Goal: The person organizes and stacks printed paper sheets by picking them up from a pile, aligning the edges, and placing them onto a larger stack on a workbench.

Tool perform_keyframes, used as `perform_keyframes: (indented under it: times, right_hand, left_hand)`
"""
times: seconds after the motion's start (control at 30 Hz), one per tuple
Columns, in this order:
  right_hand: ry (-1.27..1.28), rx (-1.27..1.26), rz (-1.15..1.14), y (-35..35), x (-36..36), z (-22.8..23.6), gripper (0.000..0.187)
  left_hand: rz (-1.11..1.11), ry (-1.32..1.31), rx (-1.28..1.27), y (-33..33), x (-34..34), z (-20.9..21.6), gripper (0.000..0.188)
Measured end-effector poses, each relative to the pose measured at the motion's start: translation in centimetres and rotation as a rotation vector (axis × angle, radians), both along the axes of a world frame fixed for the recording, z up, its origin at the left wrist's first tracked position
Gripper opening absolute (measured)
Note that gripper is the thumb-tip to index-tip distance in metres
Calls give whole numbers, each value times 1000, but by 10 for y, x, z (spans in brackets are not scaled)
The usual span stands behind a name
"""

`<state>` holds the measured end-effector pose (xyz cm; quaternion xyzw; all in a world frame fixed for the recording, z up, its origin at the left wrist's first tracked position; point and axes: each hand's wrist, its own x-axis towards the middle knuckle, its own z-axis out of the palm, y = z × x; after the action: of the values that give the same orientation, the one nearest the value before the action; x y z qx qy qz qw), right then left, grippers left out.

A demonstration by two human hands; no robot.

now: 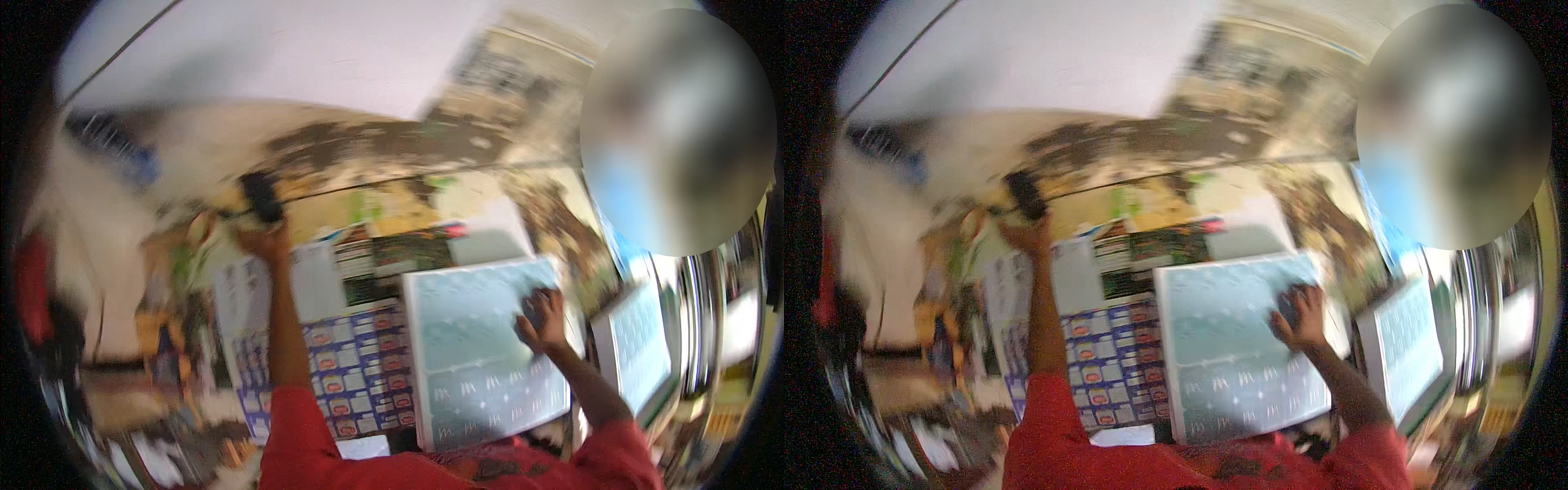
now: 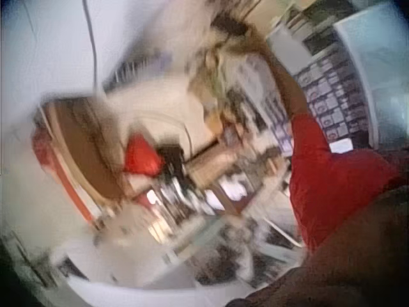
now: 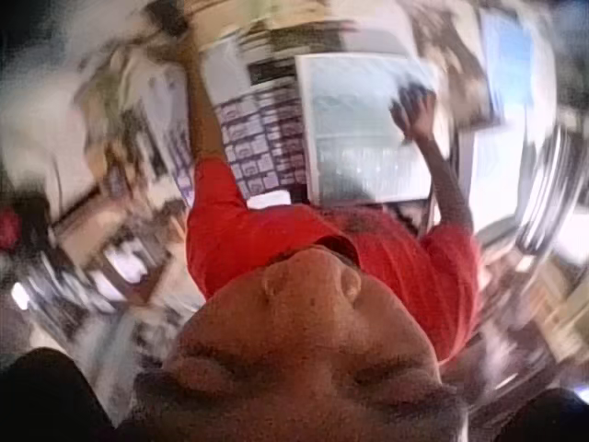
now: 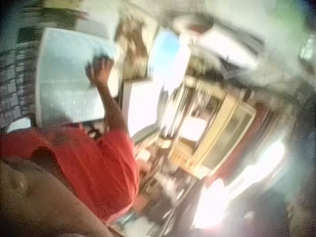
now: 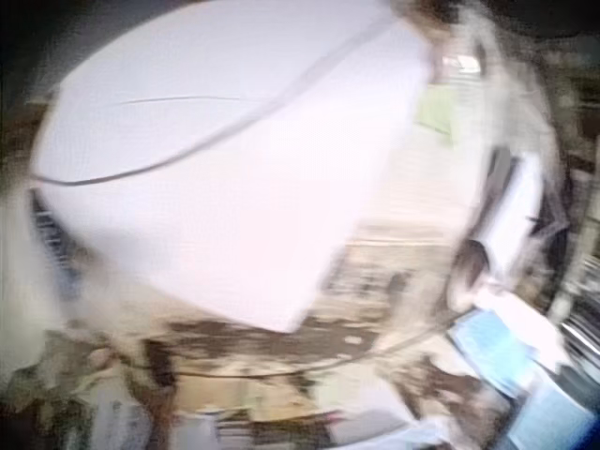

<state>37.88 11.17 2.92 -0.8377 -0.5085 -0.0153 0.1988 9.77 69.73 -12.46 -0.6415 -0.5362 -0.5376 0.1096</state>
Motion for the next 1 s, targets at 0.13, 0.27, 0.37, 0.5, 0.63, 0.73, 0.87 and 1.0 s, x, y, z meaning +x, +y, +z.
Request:
perform_keyframes:
  times: [0.13,0.27,0.37,0.5,0.63,0.73,0.87,1.0]
  right_hand:
    - [-14,109,41,7,19,17,40]
    - [-66,205,125,11,21,13,39]
    - [-18,240,41,-15,18,-7,40]
    - [69,169,-150,-7,-9,14,69]
    - [664,601,-57,-58,-89,73,81]
    - [930,671,-211,-143,-127,78,86]
    - [1100,1047,-924,-314,-170,46,76]
    - [869,1305,-1457,-523,-214,23,65]
  left_hand:
    - [-586,-178,-343,21,63,66,80]
    - [-524,19,-453,31,61,74,75]
    - [-508,17,-510,-33,89,63,72]
    - [-679,-183,-714,-206,76,122,67]
    - [-1164,13,-935,-414,80,162,58]
    - [-1556,-55,-1124,-595,86,195,77]
    - [-1972,668,-927,-757,91,203,107]
    - [-2328,874,-973,-880,85,203,114]
